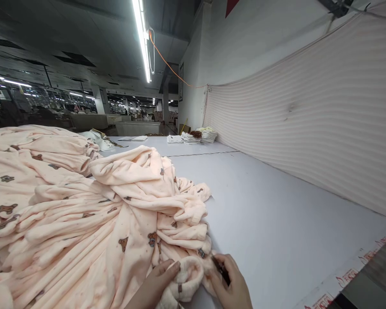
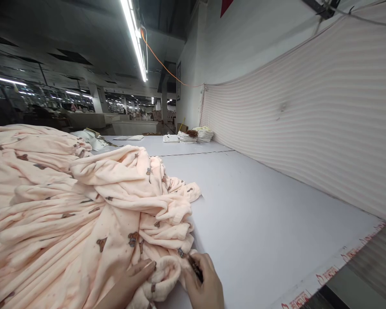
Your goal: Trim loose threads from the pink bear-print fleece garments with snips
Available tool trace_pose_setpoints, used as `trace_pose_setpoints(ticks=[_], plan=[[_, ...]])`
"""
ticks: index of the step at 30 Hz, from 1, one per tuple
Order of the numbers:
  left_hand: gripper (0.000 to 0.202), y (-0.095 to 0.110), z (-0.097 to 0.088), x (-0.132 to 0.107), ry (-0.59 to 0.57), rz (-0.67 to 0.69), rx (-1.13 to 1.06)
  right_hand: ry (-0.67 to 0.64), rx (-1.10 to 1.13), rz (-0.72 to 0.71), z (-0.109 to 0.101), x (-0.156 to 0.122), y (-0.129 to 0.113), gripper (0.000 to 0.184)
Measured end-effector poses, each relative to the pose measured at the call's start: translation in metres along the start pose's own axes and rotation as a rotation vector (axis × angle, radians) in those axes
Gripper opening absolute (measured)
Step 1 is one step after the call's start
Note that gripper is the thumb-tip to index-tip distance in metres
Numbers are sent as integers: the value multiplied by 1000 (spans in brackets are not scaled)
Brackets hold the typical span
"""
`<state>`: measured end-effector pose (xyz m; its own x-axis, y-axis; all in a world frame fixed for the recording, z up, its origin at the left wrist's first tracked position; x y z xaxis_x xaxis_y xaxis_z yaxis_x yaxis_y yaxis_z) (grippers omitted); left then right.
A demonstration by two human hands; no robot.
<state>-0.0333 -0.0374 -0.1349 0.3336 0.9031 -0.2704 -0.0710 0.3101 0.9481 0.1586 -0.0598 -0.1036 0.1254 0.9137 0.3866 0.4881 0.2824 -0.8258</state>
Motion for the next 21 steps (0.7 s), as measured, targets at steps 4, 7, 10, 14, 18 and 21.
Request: trace_pose_setpoints(ticks=[4, 7, 10, 14, 18, 21], plan=[[36, 34, -9, -19, 164, 299, 628, 31, -162, 84, -8, 6, 22, 27], [26, 49, -4, -37, 132, 452, 743, -60, 69, 152, -2, 15, 34, 12], [11, 39, 2, -38, 19, 365, 746, -55, 310, 245, 9, 14, 40, 22], [35, 26, 21, -28, -49, 317, 736, -48, 483, 284, 35, -9, 34, 34], [23, 27, 29, -23, 62, 306, 778, -41, 270, 178, 37, -28, 17, 33], [9, 31, 26, -27, 90, 384, 779, -60, 47, -2, 21, -25, -2, 26]])
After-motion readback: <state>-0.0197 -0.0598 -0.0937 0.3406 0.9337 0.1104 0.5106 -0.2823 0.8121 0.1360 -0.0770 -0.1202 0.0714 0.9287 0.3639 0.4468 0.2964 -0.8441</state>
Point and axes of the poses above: each hand's wrist, its own x-axis towards the middle knuckle, its own z-axis out of the palm, y = z × x, the point moved 6 cm from there along x, towards the middle knuckle, and after that the axes turned 1 degree about x, right-handed, at the moved point
